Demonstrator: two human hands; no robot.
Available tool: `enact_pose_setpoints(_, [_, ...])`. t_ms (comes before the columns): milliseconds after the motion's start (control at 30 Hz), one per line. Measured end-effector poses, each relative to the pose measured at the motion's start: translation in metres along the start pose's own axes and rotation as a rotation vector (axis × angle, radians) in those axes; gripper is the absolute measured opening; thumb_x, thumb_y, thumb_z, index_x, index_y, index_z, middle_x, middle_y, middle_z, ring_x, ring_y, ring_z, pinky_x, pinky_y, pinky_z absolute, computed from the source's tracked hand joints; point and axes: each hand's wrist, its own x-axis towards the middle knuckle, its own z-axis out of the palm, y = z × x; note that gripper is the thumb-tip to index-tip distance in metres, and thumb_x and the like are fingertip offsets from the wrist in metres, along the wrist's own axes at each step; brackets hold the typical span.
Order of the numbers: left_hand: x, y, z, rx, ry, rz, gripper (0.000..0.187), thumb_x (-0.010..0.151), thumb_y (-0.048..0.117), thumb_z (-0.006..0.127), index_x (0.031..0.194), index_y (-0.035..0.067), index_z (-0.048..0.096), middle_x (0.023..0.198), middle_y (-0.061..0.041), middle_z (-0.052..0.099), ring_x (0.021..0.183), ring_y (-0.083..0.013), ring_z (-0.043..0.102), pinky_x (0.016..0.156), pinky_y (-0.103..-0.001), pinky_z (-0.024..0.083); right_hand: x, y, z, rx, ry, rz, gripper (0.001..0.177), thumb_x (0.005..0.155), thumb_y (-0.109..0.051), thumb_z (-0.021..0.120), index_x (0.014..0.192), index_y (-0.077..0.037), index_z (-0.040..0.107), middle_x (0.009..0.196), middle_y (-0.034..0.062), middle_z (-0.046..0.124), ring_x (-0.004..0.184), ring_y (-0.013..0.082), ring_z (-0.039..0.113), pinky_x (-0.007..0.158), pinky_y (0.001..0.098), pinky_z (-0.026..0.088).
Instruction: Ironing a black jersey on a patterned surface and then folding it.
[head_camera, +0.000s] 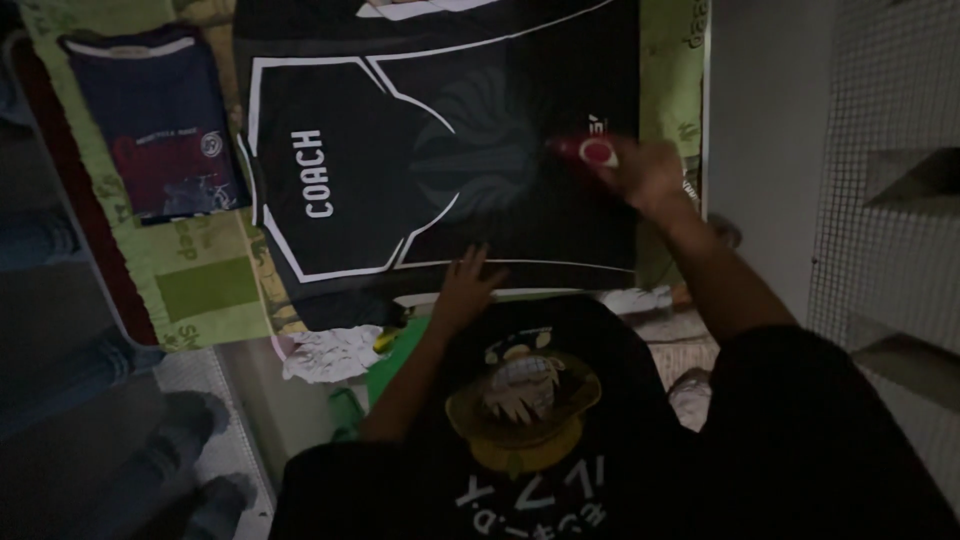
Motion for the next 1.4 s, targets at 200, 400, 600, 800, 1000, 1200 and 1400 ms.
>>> enact_pose_setpoints(200, [0.006, 0.006, 0.01, 0.078, -0.009, -0.055, 0.061, 0.09, 0.043, 0.073, 0.147, 0.032, 0.054, 0.163, -0.024, 0.028, 0.149, -0.0461, 0.031, 0.112, -0.065, 0.035, 0.034, 0.041, 0.018, -0.122, 0.154, 0.189, 0.064, 0.096, -0.064, 0.071, 0.092, 0.0, 0.074, 0.068, 0.0167, 0.07, 0.054, 0.0257, 0.064, 0.046, 0.0414, 0.05])
enact_pose_setpoints(400, [0.01, 0.001, 0.033, 0.025, -0.178, 0.021, 0.055, 0.097, 0.037, 0.065, 0.149, 0.021, 0.054, 0.163, -0.023, 0.03, 0.143, -0.0489, 0.034, 0.112, -0.063, 0.035, 0.068, 0.1, 0.047, 0.215, 0.406, 0.189, 0.054, 0.103, -0.049, 0.079, 0.099, 0.004, 0.072, 0.081, 0.0187, 0.071, 0.066, 0.0273, 0.069, 0.057, 0.0416, 0.055])
enact_pose_setpoints(600, [0.025, 0.02, 0.045, 0.204, -0.114, 0.224, 0.054, 0.105, 0.03, 0.056, 0.152, 0.005, 0.052, 0.167, -0.014, 0.036, 0.144, -0.0376, 0.04, 0.111, -0.052, 0.04, 0.083, 0.126, 0.024, 0.225, 0.519, 0.274, 0.05, 0.102, -0.045, 0.083, 0.098, 0.004, 0.075, 0.085, 0.0215, 0.073, 0.067, 0.0316, 0.067, 0.054, 0.0462, 0.053])
enact_pose_setpoints(800, [0.055, 0.034, 0.07, 0.241, 0.118, 0.401, 0.048, 0.105, 0.026, 0.055, 0.147, 0.003, 0.051, 0.165, -0.012, 0.038, 0.149, -0.0294, 0.039, 0.122, -0.049, 0.033, 0.056, 0.111, -0.022, 0.242, 0.508, 0.019, 0.045, 0.102, -0.046, 0.081, 0.128, -0.01, 0.079, 0.093, 0.0154, 0.076, 0.073, 0.0287, 0.07, 0.06, 0.0431, 0.054])
enact_pose_setpoints(1000, [0.084, 0.053, 0.067, -0.105, -0.129, 0.455, 0.056, 0.101, 0.011, 0.052, 0.154, 0.001, 0.039, 0.166, -0.013, 0.035, 0.154, -0.0309, 0.031, 0.125, -0.044, 0.028, 0.044, 0.047, -0.074, 0.12, -0.046, -0.048, 0.054, 0.089, -0.062, 0.079, 0.118, -0.017, 0.078, 0.073, 0.0126, 0.071, 0.056, 0.029, 0.067, 0.054, 0.0454, 0.053])
enact_pose_setpoints(1200, [0.079, 0.061, 0.061, -0.168, -0.225, 0.406, 0.057, 0.102, 0.011, 0.051, 0.157, 0.006, 0.036, 0.169, -0.009, 0.03, 0.155, -0.0274, 0.028, 0.125, -0.042, 0.025, 0.065, 0.045, 0.038, 0.065, 0.091, -0.493, 0.046, 0.077, -0.061, 0.078, 0.102, -0.023, 0.08, 0.079, 0.0077, 0.075, 0.067, 0.0285, 0.071, 0.057, 0.0441, 0.055])
enact_pose_setpoints(1400, [0.075, 0.052, 0.091, 0.344, 0.023, 0.534, 0.063, 0.1, 0.015, 0.055, 0.16, 0.01, 0.034, 0.169, -0.006, 0.03, 0.154, -0.0264, 0.03, 0.125, -0.041, 0.028, 0.093, 0.032, 0.008, 0.138, -0.072, -0.322, 0.053, 0.084, -0.06, 0.073, 0.126, -0.028, 0.076, 0.081, 0.012, 0.075, 0.061, 0.0305, 0.069, 0.057, 0.0459, 0.056])
